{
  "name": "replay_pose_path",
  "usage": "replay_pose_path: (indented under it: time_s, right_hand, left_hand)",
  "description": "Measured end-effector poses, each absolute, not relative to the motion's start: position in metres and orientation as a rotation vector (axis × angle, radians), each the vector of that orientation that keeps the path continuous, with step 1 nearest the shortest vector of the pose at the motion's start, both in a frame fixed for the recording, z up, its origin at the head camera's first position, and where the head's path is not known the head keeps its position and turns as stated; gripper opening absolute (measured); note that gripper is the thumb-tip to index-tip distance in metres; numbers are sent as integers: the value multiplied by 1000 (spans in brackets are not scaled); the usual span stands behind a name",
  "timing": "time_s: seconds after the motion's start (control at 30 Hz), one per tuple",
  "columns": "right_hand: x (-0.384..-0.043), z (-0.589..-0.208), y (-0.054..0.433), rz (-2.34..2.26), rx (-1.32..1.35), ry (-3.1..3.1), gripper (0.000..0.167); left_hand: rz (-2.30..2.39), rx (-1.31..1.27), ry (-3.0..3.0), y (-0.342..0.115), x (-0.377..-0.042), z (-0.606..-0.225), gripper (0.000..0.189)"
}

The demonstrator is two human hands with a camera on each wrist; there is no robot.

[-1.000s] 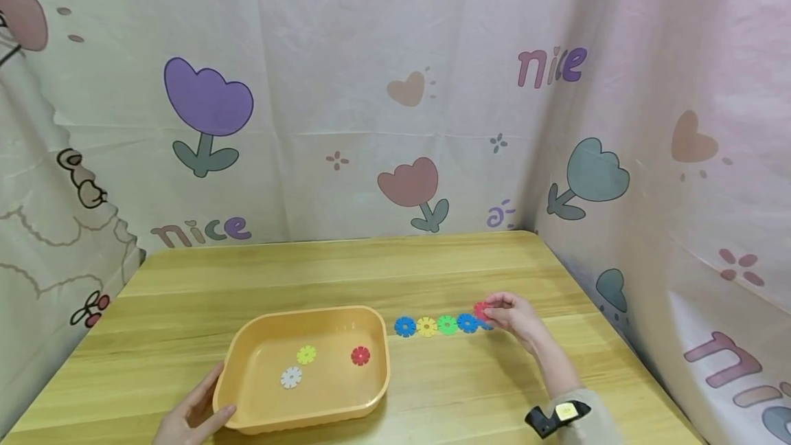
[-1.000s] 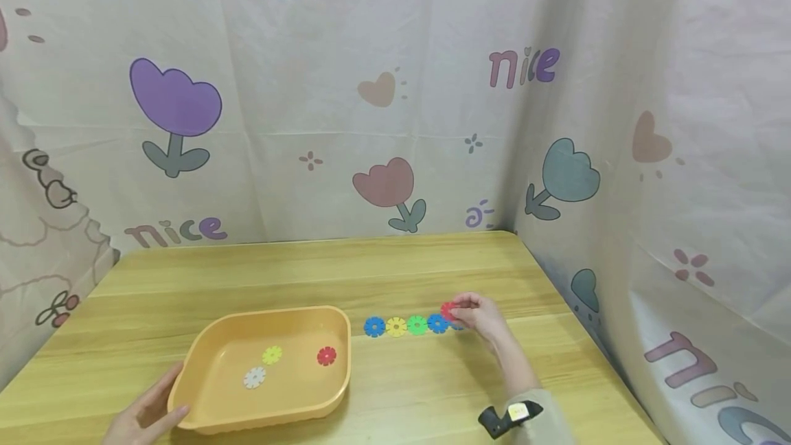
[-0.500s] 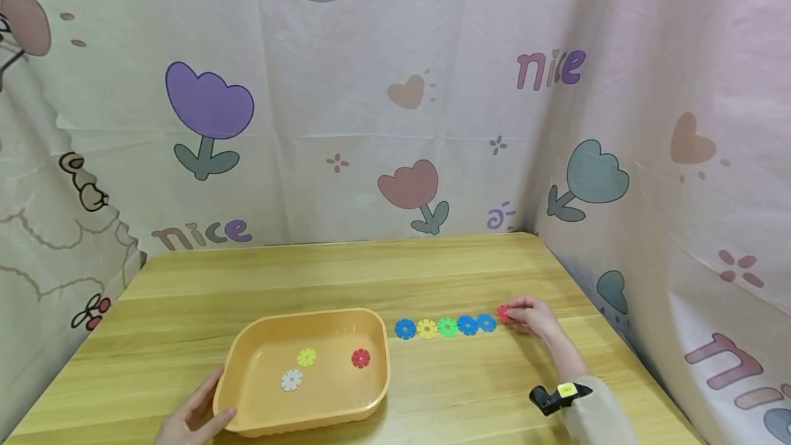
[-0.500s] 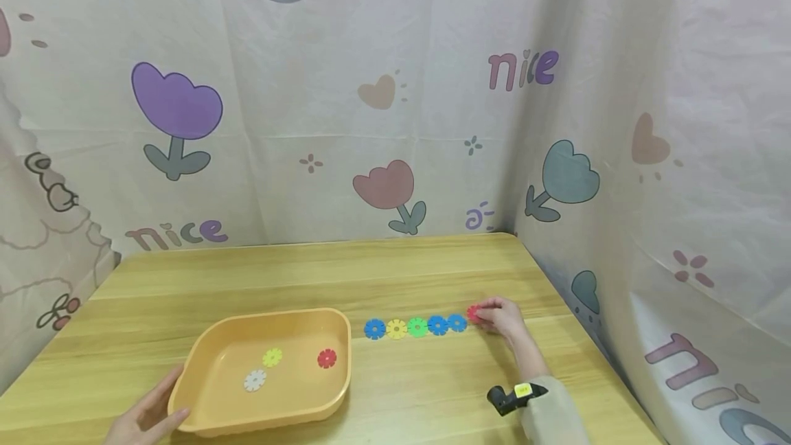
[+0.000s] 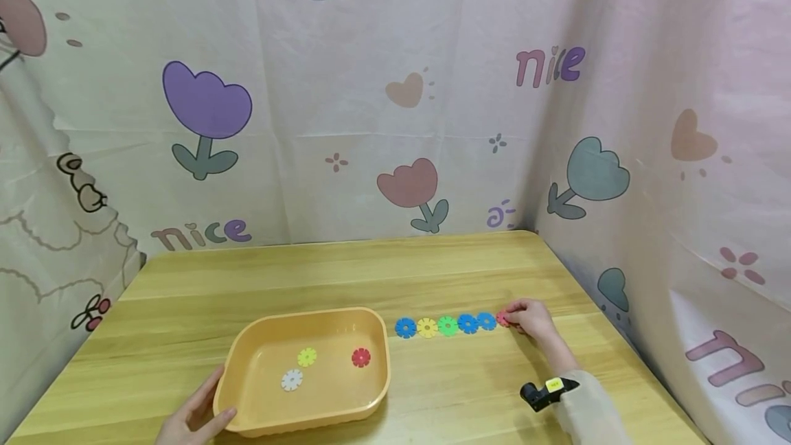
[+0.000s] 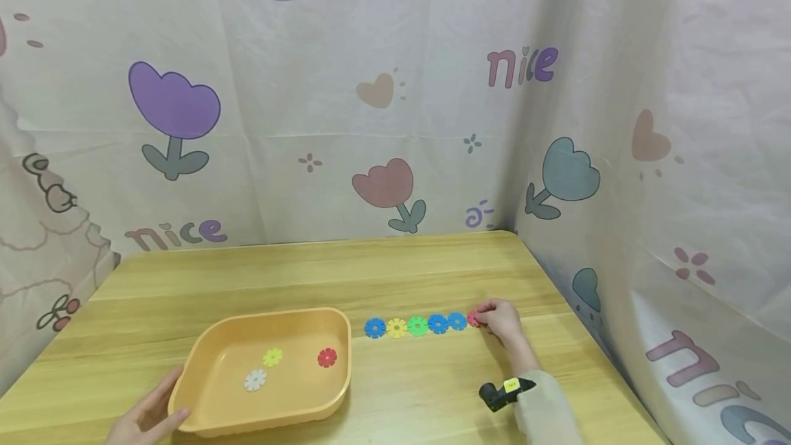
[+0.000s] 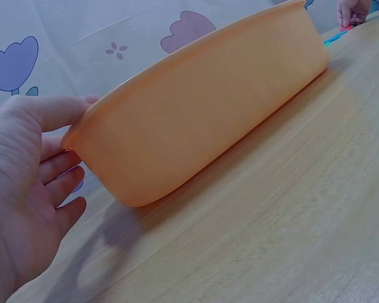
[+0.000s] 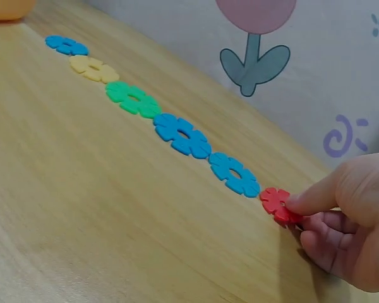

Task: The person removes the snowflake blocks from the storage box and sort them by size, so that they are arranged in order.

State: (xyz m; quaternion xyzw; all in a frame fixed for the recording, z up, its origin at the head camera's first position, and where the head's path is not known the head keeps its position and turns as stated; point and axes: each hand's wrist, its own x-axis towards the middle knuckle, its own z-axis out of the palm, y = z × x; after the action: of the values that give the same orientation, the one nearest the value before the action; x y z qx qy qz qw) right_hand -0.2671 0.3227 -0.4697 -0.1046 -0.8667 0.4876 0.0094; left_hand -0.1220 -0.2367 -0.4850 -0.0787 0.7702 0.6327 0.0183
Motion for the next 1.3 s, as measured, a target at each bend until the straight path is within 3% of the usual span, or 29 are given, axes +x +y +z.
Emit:
replay_pose_path:
  time_s: [0.23, 0.73, 0.93, 1.3]
  right_hand:
    - [-264, -468, 321, 1436, -303, -2739, 10]
    - [-258, -449, 315, 1623, -304, -2643, 24]
    - [-259, -423, 289, 1691, -127, -2634, 29]
    - [-259, -401, 220, 1816, 179, -2621, 22]
  left_hand:
    - [1945, -266, 2402, -236, -121, -481, 79]
    - [1782, -246, 2479, -236, -119, -475, 81]
    - [1777, -240, 2468, -237, -119, -470, 81]
    - [1804, -213, 2466, -235, -118, -470, 79]
